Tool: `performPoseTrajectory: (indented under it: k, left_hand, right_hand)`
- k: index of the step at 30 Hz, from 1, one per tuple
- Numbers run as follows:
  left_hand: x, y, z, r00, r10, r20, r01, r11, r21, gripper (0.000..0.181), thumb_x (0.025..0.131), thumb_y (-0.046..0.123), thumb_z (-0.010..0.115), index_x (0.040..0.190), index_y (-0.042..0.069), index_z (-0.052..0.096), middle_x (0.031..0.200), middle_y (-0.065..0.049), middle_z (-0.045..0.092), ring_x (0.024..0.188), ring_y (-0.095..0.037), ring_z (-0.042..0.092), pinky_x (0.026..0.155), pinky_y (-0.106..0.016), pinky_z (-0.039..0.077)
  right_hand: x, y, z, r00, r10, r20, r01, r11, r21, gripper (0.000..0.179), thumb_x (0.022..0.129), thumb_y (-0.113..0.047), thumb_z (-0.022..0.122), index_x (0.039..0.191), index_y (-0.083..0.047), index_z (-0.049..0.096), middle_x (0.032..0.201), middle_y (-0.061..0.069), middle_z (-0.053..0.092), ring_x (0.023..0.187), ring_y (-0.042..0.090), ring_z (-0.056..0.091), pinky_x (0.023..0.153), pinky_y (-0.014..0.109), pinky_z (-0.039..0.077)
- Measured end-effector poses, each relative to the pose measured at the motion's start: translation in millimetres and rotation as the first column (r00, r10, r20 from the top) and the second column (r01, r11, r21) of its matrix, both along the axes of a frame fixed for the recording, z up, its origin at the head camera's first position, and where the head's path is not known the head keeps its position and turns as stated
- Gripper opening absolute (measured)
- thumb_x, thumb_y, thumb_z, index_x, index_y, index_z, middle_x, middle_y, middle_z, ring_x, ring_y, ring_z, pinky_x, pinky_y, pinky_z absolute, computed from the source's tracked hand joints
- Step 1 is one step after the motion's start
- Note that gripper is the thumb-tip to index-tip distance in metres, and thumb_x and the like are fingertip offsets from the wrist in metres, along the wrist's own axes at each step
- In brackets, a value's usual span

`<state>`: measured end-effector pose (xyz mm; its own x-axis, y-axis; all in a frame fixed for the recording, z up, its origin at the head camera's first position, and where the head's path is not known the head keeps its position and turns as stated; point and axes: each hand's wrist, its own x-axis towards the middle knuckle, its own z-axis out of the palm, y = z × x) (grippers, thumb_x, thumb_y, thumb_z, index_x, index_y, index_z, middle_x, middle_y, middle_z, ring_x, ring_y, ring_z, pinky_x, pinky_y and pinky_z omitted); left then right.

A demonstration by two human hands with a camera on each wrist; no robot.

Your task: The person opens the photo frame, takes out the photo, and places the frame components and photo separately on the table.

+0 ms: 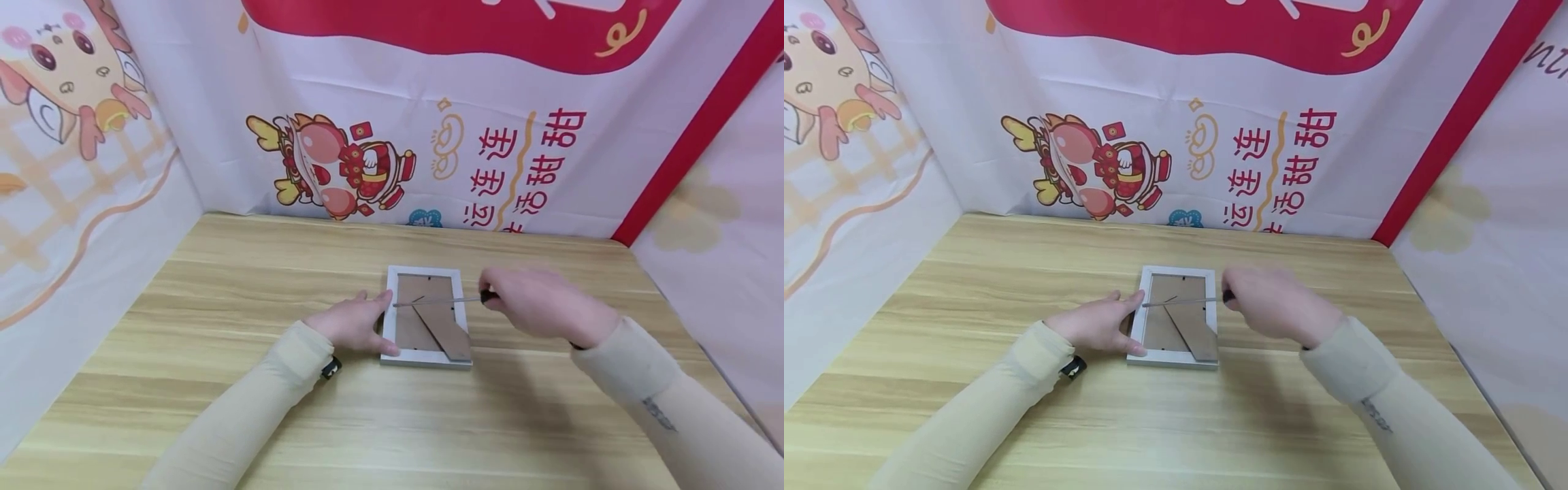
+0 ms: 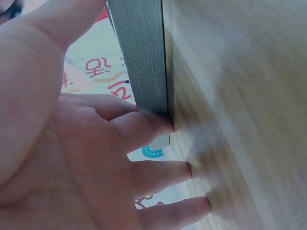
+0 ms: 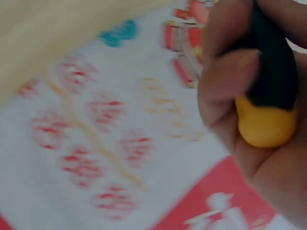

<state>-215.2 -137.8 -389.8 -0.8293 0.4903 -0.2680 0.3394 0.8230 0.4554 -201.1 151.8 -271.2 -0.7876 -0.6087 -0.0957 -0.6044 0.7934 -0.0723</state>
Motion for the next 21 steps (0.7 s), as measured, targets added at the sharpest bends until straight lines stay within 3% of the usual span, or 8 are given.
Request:
performPoseTrajectory:
  k: [2,5,8,11,16,21]
  left_hand:
    - [-0.5,0.2,0.0,1.000,-0.002,0.000,0.002,1.000,-0.003,0.114,0.078,0.063,0.074,0.159,0.010,0.014,0.163,-0.004,0.017,0.146,-0.042,0.013,0.117,-0.051,0.019]
    - [-1.0,-0.3,0.5,1.000,0.005,0.007,-0.005,1.000,0.001,0.114,0.078,0.062,0.075,0.159,0.010,0.014,0.163,-0.004,0.017,0.147,-0.042,0.012,0.117,-0.051,0.018]
    - [-0.6,-1.2,1.1,1.000,0.012,0.014,-0.012,1.000,0.003,0.114,0.078,0.062,0.075,0.159,0.010,0.014,0.163,-0.004,0.018,0.147,-0.041,0.012,0.117,-0.051,0.019]
    - [-0.2,-2.1,0.7,1.000,0.013,0.016,-0.013,1.000,0.006,0.113,0.078,0.061,0.075,0.159,0.010,0.015,0.163,-0.005,0.018,0.147,-0.041,0.013,0.117,-0.051,0.019]
    - [0.0,-1.4,-0.8,1.000,0.010,0.013,-0.010,1.000,0.008,0.113,0.078,0.061,0.075,0.159,0.009,0.016,0.163,-0.006,0.019,0.147,-0.042,0.014,0.116,-0.052,0.020]
    - [-0.4,1.6,0.3,1.000,0.002,0.008,-0.002,1.000,-0.003,0.112,0.079,0.060,0.075,0.159,0.010,0.015,0.163,-0.004,0.017,0.147,-0.042,0.013,0.117,-0.051,0.019]
  right_hand:
    - [0.0,17,-16.7,1.000,-0.005,0.025,0.007,0.997,-0.077,0.016,0.096,-0.019,0.067,0.108,-0.010,0.063,0.086,-0.005,0.064,0.074,0.011,0.059,0.071,0.040,0.054]
    - [-2.8,35,-43.4,0.999,0.015,-0.032,-0.020,0.984,-0.175,0.021,0.096,-0.025,0.067,0.111,-0.010,0.068,0.091,-0.004,0.069,0.079,0.013,0.065,0.075,0.043,0.056]
    - [-7.4,44,-67.8,0.992,0.018,-0.127,-0.045,0.976,-0.213,0.019,0.094,-0.031,0.069,0.104,-0.016,0.074,0.090,-0.008,0.071,0.079,0.010,0.067,0.075,0.041,0.057]
    - [-11.5,48,-87.3,0.991,0.010,-0.136,-0.043,0.969,-0.245,0.015,0.093,-0.033,0.070,0.095,-0.019,0.075,0.079,-0.014,0.067,0.069,0.005,0.062,0.067,0.035,0.056]
    - [-14.5,47,-108.0,0.991,-0.015,-0.131,-0.022,0.961,-0.275,0.020,0.093,-0.035,0.070,0.084,-0.017,0.070,0.065,-0.016,0.057,0.056,0.001,0.051,0.054,0.028,0.047]
    - [-14.7,45,-116.3,0.990,-0.035,-0.136,-0.005,0.959,-0.285,0.025,0.094,-0.036,0.068,0.079,-0.016,0.067,0.061,-0.014,0.054,0.052,0.002,0.048,0.050,0.027,0.044]
